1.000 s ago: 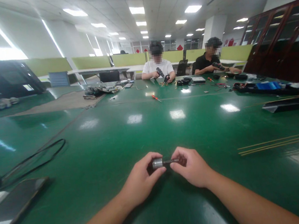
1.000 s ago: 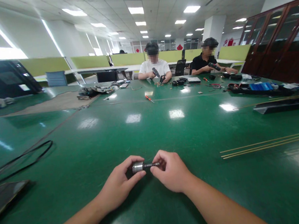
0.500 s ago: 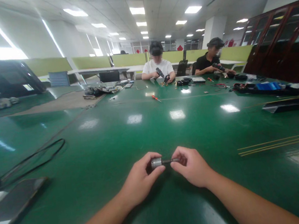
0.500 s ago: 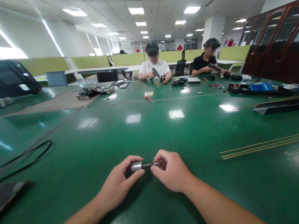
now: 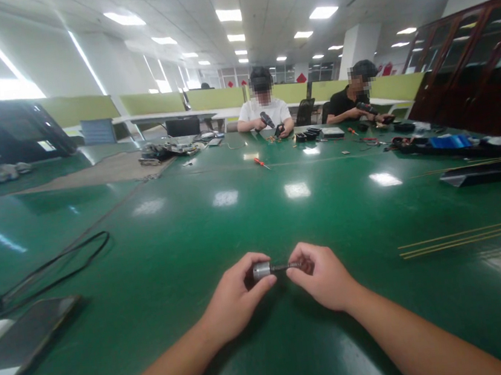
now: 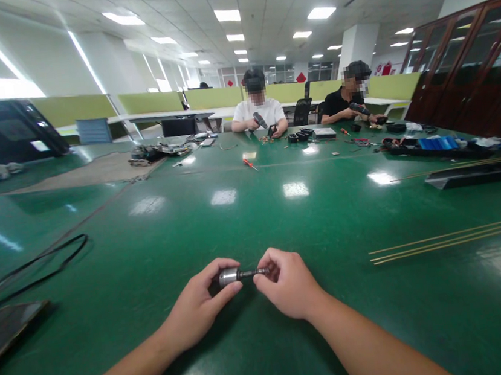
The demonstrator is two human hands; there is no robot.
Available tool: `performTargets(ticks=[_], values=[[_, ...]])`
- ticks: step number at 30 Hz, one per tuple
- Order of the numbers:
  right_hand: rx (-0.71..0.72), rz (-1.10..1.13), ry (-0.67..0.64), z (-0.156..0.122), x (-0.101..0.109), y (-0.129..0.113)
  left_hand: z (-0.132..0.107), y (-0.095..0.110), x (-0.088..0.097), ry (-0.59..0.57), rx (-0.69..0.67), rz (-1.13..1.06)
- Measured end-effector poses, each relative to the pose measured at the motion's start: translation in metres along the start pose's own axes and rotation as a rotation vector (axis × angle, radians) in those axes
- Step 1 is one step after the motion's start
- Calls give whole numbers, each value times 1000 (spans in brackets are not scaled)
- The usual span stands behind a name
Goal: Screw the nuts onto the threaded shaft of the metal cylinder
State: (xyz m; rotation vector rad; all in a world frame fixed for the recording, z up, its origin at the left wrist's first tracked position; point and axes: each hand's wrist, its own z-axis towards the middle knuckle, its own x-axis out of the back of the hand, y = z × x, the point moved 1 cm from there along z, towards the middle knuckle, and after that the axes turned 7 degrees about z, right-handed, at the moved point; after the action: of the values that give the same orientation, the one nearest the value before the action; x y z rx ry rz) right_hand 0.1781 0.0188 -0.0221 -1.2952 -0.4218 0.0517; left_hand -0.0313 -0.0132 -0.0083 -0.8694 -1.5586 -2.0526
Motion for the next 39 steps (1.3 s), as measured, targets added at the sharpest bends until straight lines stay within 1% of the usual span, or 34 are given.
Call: performTargets(ticks=[25,39], values=[[-16,8,37,0,0,0,2,1,0,2,1,14],[-15,35,33,0,1,0,2,0,1,-5,9,10]])
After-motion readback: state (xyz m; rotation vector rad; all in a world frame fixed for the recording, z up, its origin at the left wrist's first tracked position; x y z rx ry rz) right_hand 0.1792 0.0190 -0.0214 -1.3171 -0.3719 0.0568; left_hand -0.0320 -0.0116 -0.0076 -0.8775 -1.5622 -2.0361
